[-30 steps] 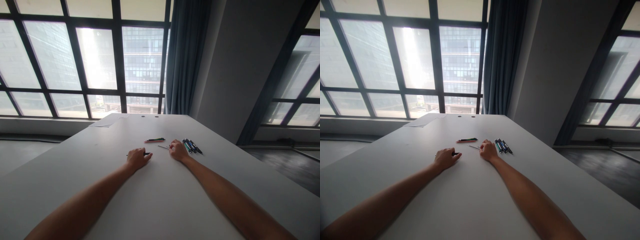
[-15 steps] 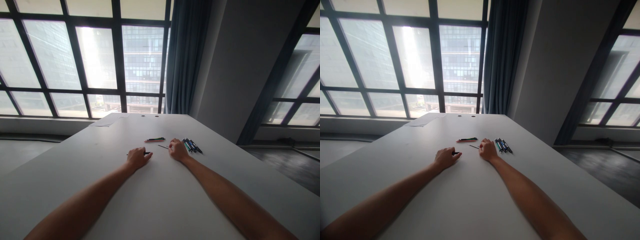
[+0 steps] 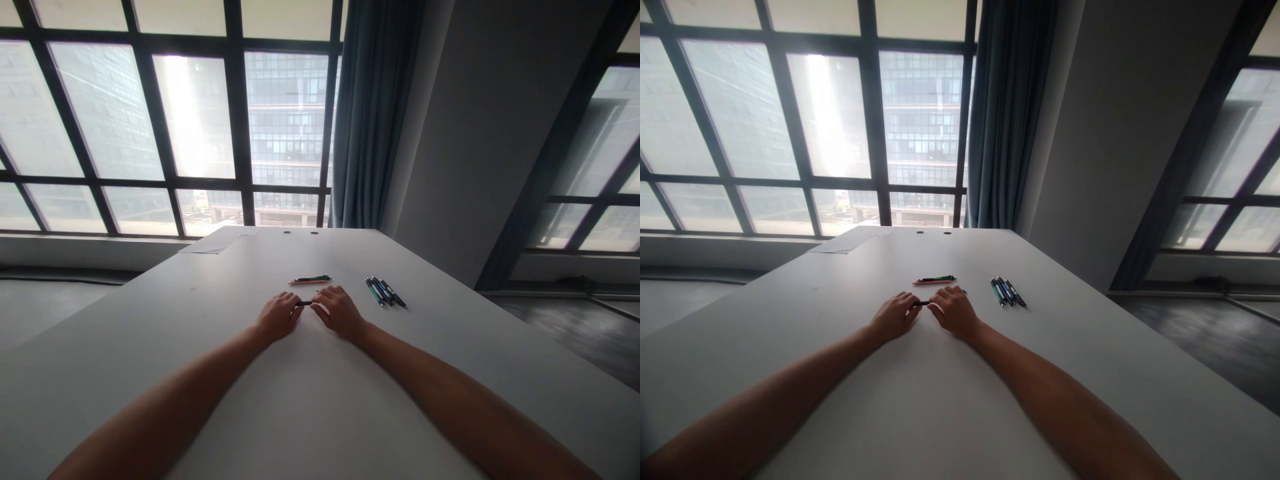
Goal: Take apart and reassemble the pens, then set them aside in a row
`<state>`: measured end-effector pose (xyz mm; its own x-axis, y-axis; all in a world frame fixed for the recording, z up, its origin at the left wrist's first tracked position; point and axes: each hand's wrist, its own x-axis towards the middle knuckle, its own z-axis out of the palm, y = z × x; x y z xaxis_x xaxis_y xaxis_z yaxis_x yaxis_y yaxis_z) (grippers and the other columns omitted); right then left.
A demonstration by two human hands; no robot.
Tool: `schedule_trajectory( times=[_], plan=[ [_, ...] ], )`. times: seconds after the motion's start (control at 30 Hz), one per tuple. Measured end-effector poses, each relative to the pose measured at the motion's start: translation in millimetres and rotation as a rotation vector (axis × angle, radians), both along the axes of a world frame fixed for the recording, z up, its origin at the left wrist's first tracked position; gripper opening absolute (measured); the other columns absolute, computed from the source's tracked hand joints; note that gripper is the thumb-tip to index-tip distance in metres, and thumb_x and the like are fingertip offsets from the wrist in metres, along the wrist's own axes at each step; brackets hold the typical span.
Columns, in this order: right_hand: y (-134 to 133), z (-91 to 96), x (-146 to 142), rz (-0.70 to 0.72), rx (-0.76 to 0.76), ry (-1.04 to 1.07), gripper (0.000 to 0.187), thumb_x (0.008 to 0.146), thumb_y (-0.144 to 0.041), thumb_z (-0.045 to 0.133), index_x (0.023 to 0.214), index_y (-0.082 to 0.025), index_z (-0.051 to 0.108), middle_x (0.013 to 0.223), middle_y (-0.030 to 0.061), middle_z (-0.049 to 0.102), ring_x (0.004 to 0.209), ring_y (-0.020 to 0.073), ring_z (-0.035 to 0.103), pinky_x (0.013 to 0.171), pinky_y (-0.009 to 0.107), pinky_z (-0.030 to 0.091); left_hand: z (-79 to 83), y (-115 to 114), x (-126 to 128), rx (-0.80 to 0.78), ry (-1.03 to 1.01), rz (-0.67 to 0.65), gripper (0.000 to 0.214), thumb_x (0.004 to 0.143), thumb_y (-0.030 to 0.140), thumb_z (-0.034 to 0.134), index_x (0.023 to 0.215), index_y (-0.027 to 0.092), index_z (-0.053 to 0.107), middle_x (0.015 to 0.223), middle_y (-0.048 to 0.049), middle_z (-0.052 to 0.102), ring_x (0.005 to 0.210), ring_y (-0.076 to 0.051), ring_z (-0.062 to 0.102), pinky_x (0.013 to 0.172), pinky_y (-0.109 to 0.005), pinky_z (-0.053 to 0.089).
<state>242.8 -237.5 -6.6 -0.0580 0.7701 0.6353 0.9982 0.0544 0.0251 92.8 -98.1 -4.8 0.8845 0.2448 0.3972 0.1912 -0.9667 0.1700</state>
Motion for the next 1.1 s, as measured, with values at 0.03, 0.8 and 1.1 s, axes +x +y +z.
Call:
schedule_trajectory(
  times=[0.03, 0.8, 1.1],
  plan=[
    [-0.4, 0.4, 0.1, -0.002, 0.0, 0.0, 0.023, 0.097, -0.032, 0.045, 0.095, -0.019, 0.064, 0.093, 0.008, 0.067, 0.089, 0.021, 0.056, 0.082, 0.035, 0.036, -0.6, 0.8, 0.1, -0.004, -0.009, -0.024, 0.027, 0.096, 0.034, 0.038, 0.097, 0.021, 0.062, 0.097, -0.0082, 0.065, 0.095, -0.02, 0.058, 0.085, -0.033, 0.046],
    [0.1, -4.7, 16.8, -0.23, -0.017, 0.112, 0.017, 0.086, -0.018, 0.058, 0.103, -0.018, 0.061, 0.105, 0.0099, 0.064, 0.101, 0.0238, 0.055, 0.085, 0.035, 0.036, -5.1, 3.6, 2.1, 0.091, -0.141, 0.021, 0.021, 0.094, 0.033, 0.047, 0.099, 0.021, 0.063, 0.093, -0.0057, 0.071, 0.086, -0.022, 0.065, 0.078, -0.035, 0.046],
    [-0.3, -3.6, 15.9, -0.258, -0.039, 0.04, 0.011, 0.085, -0.019, 0.062, 0.094, -0.018, 0.066, 0.102, 0.0077, 0.063, 0.097, 0.0217, 0.054, 0.083, 0.035, 0.035, -6.0, 6.8, 2.5, -0.058, -0.351, 0.049, 0.018, 0.086, 0.038, 0.061, 0.087, 0.021, 0.063, 0.078, -0.0003, 0.069, 0.073, -0.017, 0.063, 0.068, -0.027, 0.043]
  ],
)
